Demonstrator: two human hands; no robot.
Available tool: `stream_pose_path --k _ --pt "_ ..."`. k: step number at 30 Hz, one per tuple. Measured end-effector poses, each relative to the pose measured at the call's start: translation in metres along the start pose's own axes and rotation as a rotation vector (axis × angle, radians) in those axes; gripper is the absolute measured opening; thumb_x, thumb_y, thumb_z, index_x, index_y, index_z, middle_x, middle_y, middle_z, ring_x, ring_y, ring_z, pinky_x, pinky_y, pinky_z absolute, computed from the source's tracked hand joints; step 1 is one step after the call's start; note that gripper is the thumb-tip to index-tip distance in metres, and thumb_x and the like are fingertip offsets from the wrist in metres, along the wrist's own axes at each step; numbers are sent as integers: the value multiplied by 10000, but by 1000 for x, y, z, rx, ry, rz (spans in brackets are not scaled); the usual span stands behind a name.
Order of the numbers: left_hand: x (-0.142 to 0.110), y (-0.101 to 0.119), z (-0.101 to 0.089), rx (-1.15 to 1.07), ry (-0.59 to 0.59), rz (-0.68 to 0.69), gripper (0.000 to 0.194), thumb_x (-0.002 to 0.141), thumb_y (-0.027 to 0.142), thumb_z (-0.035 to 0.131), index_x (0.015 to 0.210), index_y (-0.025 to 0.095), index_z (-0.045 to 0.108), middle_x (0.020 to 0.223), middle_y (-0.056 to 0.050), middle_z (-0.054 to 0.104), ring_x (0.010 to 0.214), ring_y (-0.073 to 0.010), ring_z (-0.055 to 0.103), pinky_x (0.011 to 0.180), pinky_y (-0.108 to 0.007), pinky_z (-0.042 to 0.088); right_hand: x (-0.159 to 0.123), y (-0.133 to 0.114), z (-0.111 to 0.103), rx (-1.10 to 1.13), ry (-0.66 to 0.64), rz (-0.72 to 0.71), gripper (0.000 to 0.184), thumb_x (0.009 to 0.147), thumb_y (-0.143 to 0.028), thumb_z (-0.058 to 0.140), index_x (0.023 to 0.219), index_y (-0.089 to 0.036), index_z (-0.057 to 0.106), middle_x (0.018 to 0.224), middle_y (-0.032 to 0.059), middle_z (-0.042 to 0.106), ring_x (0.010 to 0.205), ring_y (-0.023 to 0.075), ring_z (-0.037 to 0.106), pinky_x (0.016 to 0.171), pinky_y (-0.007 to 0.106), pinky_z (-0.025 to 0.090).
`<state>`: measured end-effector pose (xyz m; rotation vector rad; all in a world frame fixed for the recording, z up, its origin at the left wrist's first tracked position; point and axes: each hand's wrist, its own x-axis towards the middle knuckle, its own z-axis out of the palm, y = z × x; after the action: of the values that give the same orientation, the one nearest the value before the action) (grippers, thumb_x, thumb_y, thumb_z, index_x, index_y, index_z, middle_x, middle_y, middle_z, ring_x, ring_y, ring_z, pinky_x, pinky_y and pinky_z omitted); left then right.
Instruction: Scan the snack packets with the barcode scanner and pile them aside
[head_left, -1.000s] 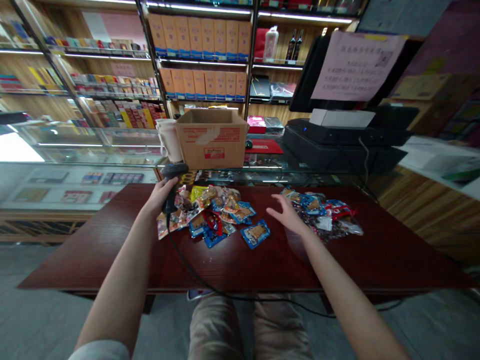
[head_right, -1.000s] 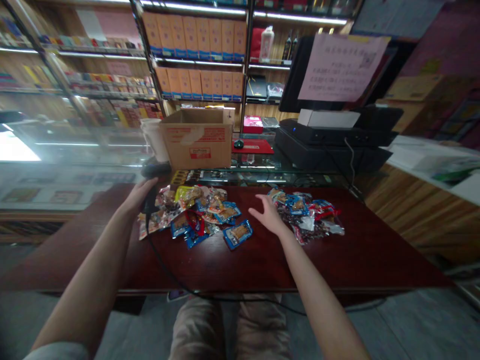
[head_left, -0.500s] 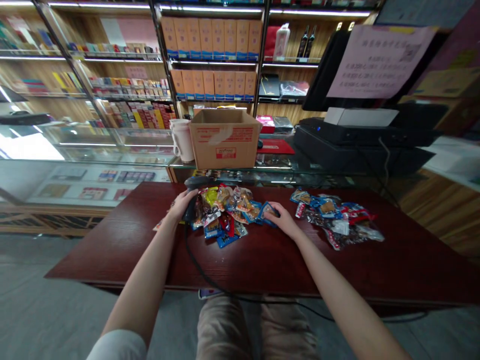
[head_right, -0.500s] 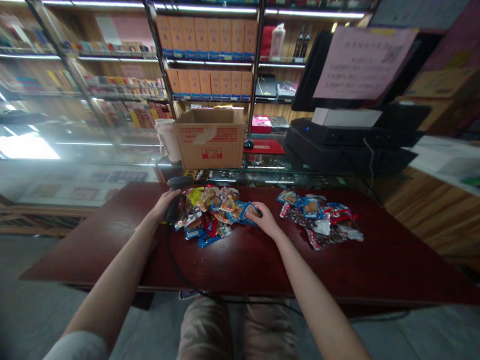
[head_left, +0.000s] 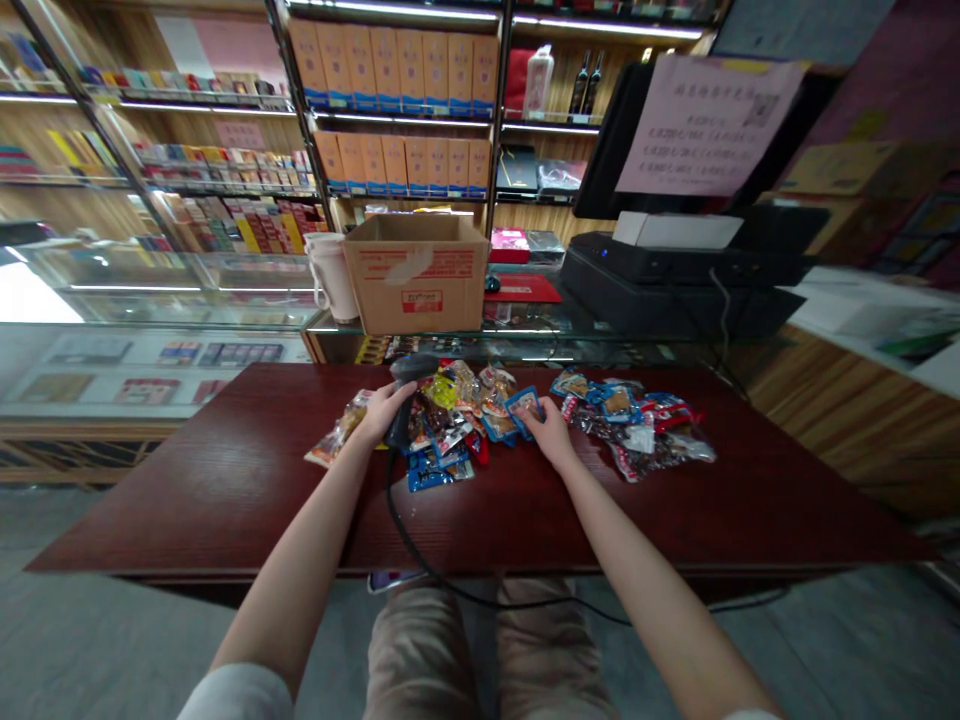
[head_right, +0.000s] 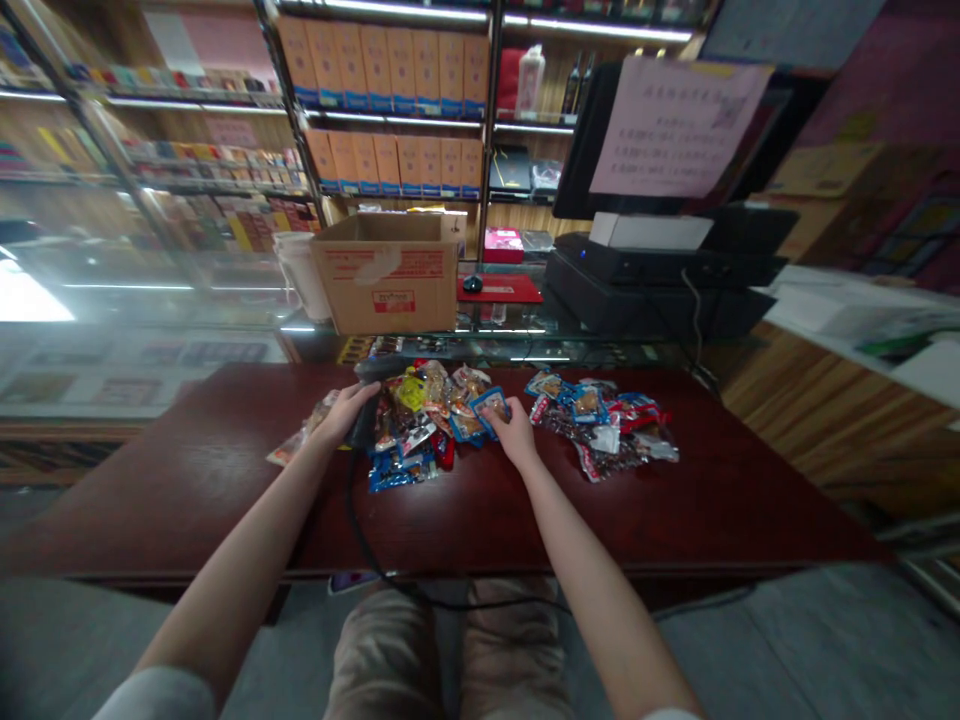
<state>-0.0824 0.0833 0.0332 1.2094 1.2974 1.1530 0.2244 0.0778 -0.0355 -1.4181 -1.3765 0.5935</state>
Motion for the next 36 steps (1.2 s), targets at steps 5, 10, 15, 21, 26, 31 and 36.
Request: stream_pose_path --k 5,10,15,21,26,31,36 --pt "-8 29 -6 275 101 107 498 628 643 686 674 157 589 582 -6 596 546 -142 528 509 -243 389 5 0 -8 57 77 -18 381 739 -577 620 847 -220 542 825 53 662 788 245 617 779 378 486" --pt "-23 57 28 233 49 118 478 655 625 687 703 165 570 576 7 570 513 -130 521 484 -238 397 12 0 -13 166 55 -6 349 742 -490 585 930 -197 608 972 99 712 953 279 652 923 447 481" --pt "-28 48 92 -72 -313 -12 464 698 615 692 756 181 539 558 4 569 465 -140 556 469 -256 458 13 0 -12 274 37 3 322 708 -408 606 952 -197 615 991 93 722 950 273 676 925 449 511" --pt "-22 28 128 -168 -426 -51 441 736 597 680 808 179 560 539 24 536 423 -112 510 399 -225 405 9 -9 -13 360 -22 -14 395 725 -424 622 1044 -191 608 1049 101 718 983 278 684 927 451 526" --pt "-23 24 123 -190 -457 -53 470 738 627 659 777 173 543 524 24 527 414 -96 488 400 -214 378 6 -15 -11 297 -18 -44 372 728 -429 608 1010 -187 614 1055 111 709 997 289 677 938 448 518" --pt "-25 29 108 -277 -468 -11 489 727 633 674 827 170 552 568 24 539 418 -83 473 400 -210 370 7 -18 -19 167 14 -115 375 792 -446 563 1072 -199 601 1049 106 694 979 272 661 863 410 535" --pt "-23 38 78 -321 -430 -29 568 728 716 617 796 153 575 495 5 516 387 -93 459 382 -213 342 20 -11 -58 -166 255 -114 624 826 -376 540 1396 -169 392 1074 153 658 896 283 650 839 432 496"
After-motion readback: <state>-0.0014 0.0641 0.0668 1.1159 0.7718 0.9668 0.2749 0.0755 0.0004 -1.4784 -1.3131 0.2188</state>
